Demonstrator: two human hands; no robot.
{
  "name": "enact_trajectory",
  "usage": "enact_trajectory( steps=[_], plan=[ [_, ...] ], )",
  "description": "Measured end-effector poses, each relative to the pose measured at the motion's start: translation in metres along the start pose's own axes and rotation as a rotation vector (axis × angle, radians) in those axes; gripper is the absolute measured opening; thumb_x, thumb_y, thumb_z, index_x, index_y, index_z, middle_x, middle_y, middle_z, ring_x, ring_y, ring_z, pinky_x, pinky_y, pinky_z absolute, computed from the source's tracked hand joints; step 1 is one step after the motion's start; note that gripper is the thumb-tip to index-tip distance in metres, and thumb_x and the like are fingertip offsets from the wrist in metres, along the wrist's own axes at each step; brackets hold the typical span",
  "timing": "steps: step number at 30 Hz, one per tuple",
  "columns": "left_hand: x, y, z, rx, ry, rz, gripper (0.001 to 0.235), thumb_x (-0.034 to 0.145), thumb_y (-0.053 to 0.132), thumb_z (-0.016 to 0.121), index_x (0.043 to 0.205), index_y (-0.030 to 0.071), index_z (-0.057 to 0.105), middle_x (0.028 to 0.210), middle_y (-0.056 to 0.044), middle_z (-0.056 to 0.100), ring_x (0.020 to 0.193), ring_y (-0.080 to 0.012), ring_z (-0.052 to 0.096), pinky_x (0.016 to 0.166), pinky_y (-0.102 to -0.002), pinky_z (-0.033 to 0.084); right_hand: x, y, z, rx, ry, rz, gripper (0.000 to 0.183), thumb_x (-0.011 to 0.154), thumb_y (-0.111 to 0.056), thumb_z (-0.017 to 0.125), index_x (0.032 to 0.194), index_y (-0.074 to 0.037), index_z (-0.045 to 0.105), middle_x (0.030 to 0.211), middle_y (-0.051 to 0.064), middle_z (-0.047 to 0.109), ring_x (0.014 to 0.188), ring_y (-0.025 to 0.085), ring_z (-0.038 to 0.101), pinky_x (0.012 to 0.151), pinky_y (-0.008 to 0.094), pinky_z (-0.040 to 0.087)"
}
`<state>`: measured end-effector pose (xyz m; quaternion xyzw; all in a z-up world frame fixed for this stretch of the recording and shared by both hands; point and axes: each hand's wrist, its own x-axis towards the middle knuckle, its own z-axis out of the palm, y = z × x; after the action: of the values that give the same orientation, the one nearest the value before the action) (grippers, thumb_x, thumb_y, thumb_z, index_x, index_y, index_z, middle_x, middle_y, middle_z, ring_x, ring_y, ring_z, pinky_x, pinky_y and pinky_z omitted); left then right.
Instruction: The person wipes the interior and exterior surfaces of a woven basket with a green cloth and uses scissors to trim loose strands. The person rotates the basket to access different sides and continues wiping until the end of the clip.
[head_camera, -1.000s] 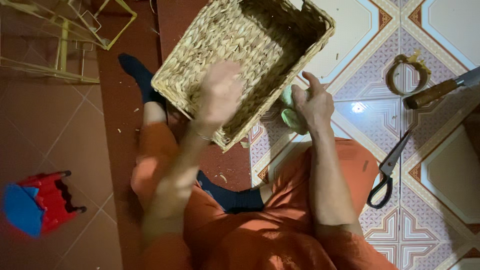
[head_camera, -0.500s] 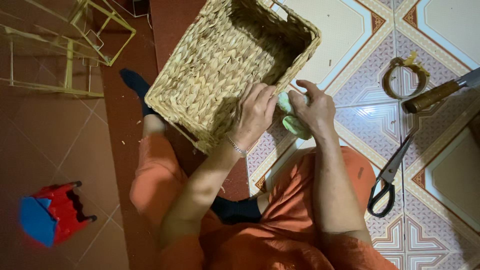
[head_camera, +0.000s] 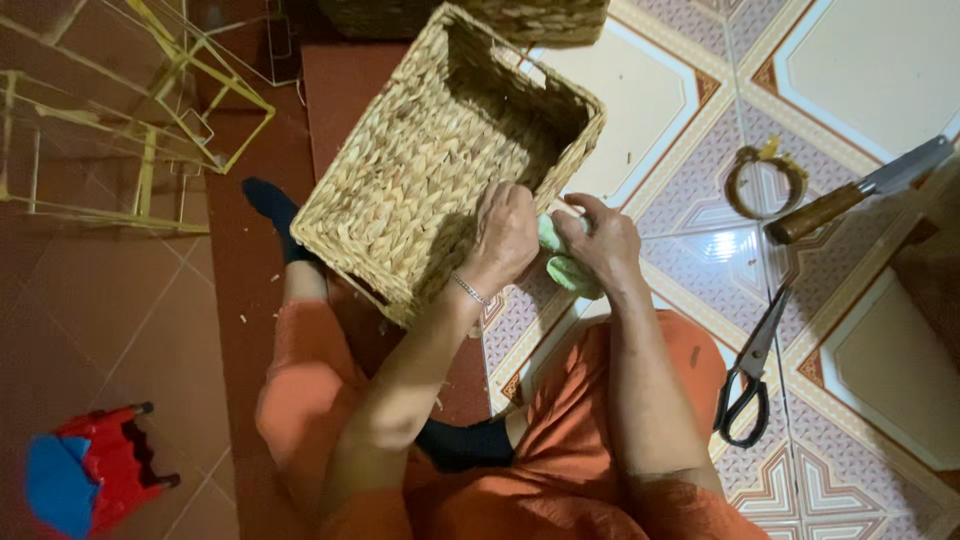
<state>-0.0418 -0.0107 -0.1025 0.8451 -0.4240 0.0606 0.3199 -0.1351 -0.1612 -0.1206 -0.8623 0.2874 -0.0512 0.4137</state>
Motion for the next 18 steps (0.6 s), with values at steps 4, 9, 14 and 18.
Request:
enact_trajectory(
  steps=[4, 9, 14, 18],
  plan=[
    [-0.008, 0.005, -0.007, -0.038, 0.071, -0.035, 0.009, 0.099, 0.004, 0.058, 0.092, 0.001, 0.054, 0.092, -0.02, 0.059, 0.092, -0.0368, 0.057, 0.083, -0.048, 0.048, 0.001, 0.008, -0.003, 0.091, 0.127, 0.009, 0.041, 0.089, -0.046, 0.074, 0.118, -0.017, 0.077, 0.094, 0.019, 0.076, 0.088, 0.032, 0.075, 0.081, 0.041, 0.057],
    [-0.016, 0.01, 0.0, -0.047, 0.04, -0.123, 0.021, 0.092, 0.013, 0.064, 0.1, -0.005, 0.057, 0.091, -0.026, 0.061, 0.085, -0.0395, 0.059, 0.073, -0.049, 0.049, 0.011, 0.004, -0.007, 0.551, 0.424, -0.174, 0.037, 0.105, -0.035, 0.069, 0.131, -0.008, 0.071, 0.125, 0.018, 0.076, 0.117, 0.026, 0.071, 0.102, 0.038, 0.055],
    [-0.02, -0.008, 0.027, -0.014, -0.036, -0.167, 0.007, 0.099, 0.005, 0.057, 0.097, -0.001, 0.06, 0.081, -0.023, 0.066, 0.071, -0.038, 0.066, 0.062, -0.048, 0.054, 0.011, -0.033, 0.002, 0.521, 0.261, -0.232, 0.052, 0.092, -0.021, 0.067, 0.14, -0.004, 0.056, 0.132, 0.02, 0.045, 0.118, 0.029, 0.056, 0.086, 0.037, 0.061],
    [-0.031, -0.031, 0.036, -0.152, -0.073, -0.149, 0.012, 0.101, 0.005, 0.056, 0.091, -0.001, 0.06, 0.067, -0.02, 0.064, 0.057, -0.0324, 0.066, 0.048, -0.043, 0.051, -0.009, -0.051, 0.002, 0.189, 0.329, -0.468, 0.043, 0.092, -0.015, 0.073, 0.133, -0.005, 0.066, 0.117, 0.02, 0.054, 0.104, 0.031, 0.063, 0.084, 0.041, 0.058]
  ],
)
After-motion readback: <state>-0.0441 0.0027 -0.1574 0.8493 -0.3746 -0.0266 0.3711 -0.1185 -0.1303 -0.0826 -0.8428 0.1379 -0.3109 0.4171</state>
